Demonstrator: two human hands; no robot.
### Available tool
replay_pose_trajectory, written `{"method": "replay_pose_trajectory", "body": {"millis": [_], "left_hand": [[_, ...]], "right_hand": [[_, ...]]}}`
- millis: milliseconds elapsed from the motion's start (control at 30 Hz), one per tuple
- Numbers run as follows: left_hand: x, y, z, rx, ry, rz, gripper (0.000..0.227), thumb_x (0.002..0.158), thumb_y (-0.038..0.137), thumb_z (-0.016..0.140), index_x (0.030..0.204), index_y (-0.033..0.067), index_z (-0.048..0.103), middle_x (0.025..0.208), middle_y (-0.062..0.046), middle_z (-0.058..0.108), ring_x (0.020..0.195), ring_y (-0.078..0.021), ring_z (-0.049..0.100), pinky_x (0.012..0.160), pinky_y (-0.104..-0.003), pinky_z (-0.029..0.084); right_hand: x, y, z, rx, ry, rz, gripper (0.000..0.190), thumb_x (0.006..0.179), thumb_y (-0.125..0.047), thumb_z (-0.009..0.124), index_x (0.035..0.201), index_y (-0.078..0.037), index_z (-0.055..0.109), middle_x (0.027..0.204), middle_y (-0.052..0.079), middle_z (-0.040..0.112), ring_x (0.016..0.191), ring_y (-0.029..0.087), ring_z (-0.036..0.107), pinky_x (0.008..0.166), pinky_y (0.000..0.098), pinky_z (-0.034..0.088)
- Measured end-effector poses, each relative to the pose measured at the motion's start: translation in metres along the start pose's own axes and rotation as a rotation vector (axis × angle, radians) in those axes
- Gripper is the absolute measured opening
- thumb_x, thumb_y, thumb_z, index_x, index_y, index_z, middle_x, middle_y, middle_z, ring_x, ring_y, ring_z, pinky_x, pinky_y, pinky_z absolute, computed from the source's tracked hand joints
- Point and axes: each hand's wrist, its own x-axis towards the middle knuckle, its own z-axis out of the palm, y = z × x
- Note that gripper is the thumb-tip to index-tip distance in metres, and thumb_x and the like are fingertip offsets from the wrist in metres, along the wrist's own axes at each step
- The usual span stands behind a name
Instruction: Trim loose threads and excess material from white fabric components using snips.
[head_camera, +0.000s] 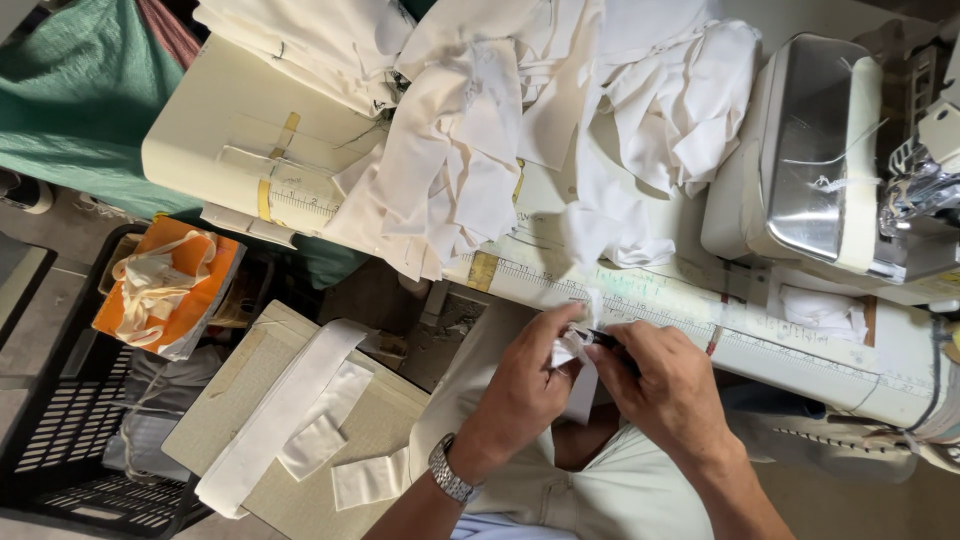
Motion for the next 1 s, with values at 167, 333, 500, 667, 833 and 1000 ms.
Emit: {"method": "replay_pose_trajectory", "body": {"millis": [167,333,500,667,833,1000], "left_hand": [[-0.005,-0.018,0.002,0.119,0.052,0.093,0.034,0.078,-0.017,0.055,0.108,-0.0017,0.052,0.113,-0.012,0.047,0.100,-0.0231,0.053,0.089,-0.030,0.053],[-0.023,-0.018,-0.012,0.106,0.045,0.102,0.041,0.071,-0.019,0.051,0.106,0.0022,0.048,0.128,-0.016,0.053,0.119,-0.0292,0.059,0.101,-0.033,0.051],[-0.036,-0.020,-0.016,0.097,-0.087,0.066,0.040,0.073,-0.014,0.056,0.110,-0.0006,0.049,0.116,-0.015,0.056,0.099,-0.0265,0.061,0.084,-0.032,0.056],[-0.043,-0.017,-0.023,0.128,-0.133,0.003,0.051,0.072,-0.007,0.057,0.122,0.0044,0.051,0.115,-0.013,0.061,0.095,-0.0271,0.058,0.080,-0.037,0.047],[-0.019,-0.003,-0.023,0.087,-0.049,-0.160,0.081,0.086,-0.005,0.064,0.157,0.0106,0.029,0.113,-0.012,0.066,0.064,-0.0176,0.054,0.052,-0.032,0.048],[-0.003,0.012,-0.023,0.069,-0.113,0.050,0.055,0.070,-0.010,0.050,0.123,0.0041,0.056,0.109,-0.011,0.056,0.092,-0.0249,0.057,0.078,-0.033,0.046]], "right_hand": [[-0.010,0.010,-0.016,0.006,-0.028,0.131,0.018,0.101,-0.023,0.060,0.093,-0.008,0.065,0.075,0.006,0.069,0.057,0.021,0.063,0.051,0.0355,0.051],[0.000,0.014,-0.018,-0.278,-0.263,0.362,0.027,0.096,-0.042,0.068,0.089,-0.018,0.058,0.064,0.006,0.064,0.058,0.033,0.061,0.050,0.0486,0.044],[-0.001,0.016,0.017,-0.210,-0.281,0.137,0.027,0.098,-0.041,0.063,0.090,-0.016,0.057,0.074,0.002,0.067,0.062,0.038,0.062,0.065,0.0466,0.050],[0.002,0.007,0.023,-0.040,-0.105,0.049,0.018,0.096,-0.026,0.070,0.100,-0.010,0.063,0.082,0.003,0.067,0.065,0.030,0.061,0.064,0.0409,0.049],[-0.001,-0.004,0.010,0.047,0.002,-0.028,0.018,0.093,-0.019,0.075,0.099,-0.006,0.063,0.077,0.004,0.062,0.060,0.026,0.056,0.062,0.0383,0.047],[-0.003,-0.018,-0.013,0.229,0.005,0.109,0.015,0.097,-0.019,0.061,0.095,-0.005,0.067,0.080,0.006,0.069,0.066,0.022,0.065,0.063,0.0354,0.051]]}}
